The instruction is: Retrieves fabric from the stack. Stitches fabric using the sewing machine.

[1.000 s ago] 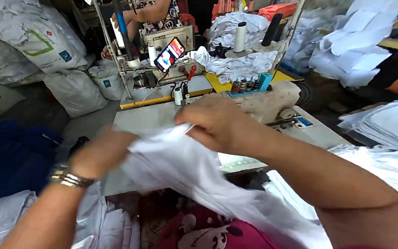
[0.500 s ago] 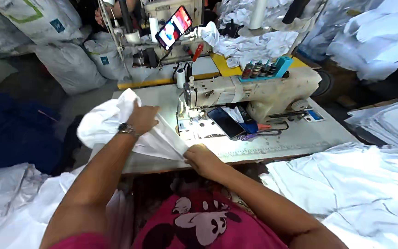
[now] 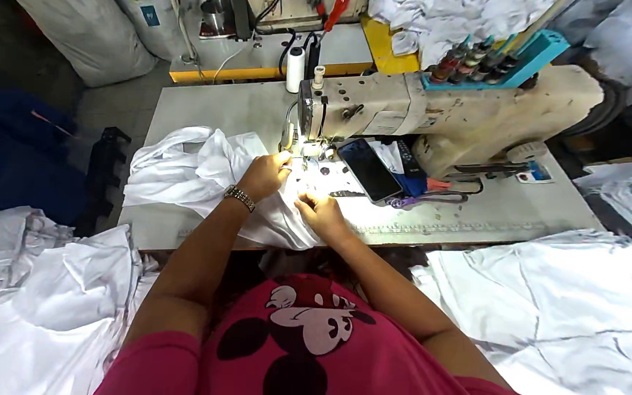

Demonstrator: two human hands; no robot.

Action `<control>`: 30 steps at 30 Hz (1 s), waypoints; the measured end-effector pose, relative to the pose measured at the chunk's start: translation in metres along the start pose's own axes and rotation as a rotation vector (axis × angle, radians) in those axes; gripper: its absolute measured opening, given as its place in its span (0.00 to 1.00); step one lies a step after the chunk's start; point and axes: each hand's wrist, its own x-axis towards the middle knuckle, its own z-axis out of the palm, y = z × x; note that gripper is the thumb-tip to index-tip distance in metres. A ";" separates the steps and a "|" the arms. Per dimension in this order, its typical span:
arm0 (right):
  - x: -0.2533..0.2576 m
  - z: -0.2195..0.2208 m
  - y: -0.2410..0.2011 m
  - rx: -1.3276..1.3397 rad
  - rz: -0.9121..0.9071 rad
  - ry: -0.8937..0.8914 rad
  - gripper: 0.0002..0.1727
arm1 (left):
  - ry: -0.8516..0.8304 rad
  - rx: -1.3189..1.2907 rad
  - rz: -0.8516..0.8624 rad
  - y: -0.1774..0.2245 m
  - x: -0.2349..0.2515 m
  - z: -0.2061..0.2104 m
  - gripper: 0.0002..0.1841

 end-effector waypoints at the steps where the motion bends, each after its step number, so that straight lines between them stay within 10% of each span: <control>1: 0.001 0.003 0.000 0.001 0.007 0.011 0.10 | -0.007 -0.027 -0.013 -0.001 -0.001 -0.001 0.07; 11: 0.008 0.002 0.020 -0.017 -0.041 0.023 0.12 | 0.080 -0.004 -0.036 -0.013 0.023 0.027 0.25; 17: 0.006 0.008 0.027 -0.059 -0.092 0.051 0.12 | 0.048 0.065 -0.122 -0.015 0.039 0.040 0.17; 24: 0.007 0.008 0.028 -0.041 -0.122 0.060 0.12 | 0.174 -0.174 0.176 -0.012 0.014 0.046 0.09; 30: 0.007 0.007 0.027 -0.056 -0.117 0.054 0.12 | 0.135 0.127 0.246 -0.016 0.010 0.050 0.12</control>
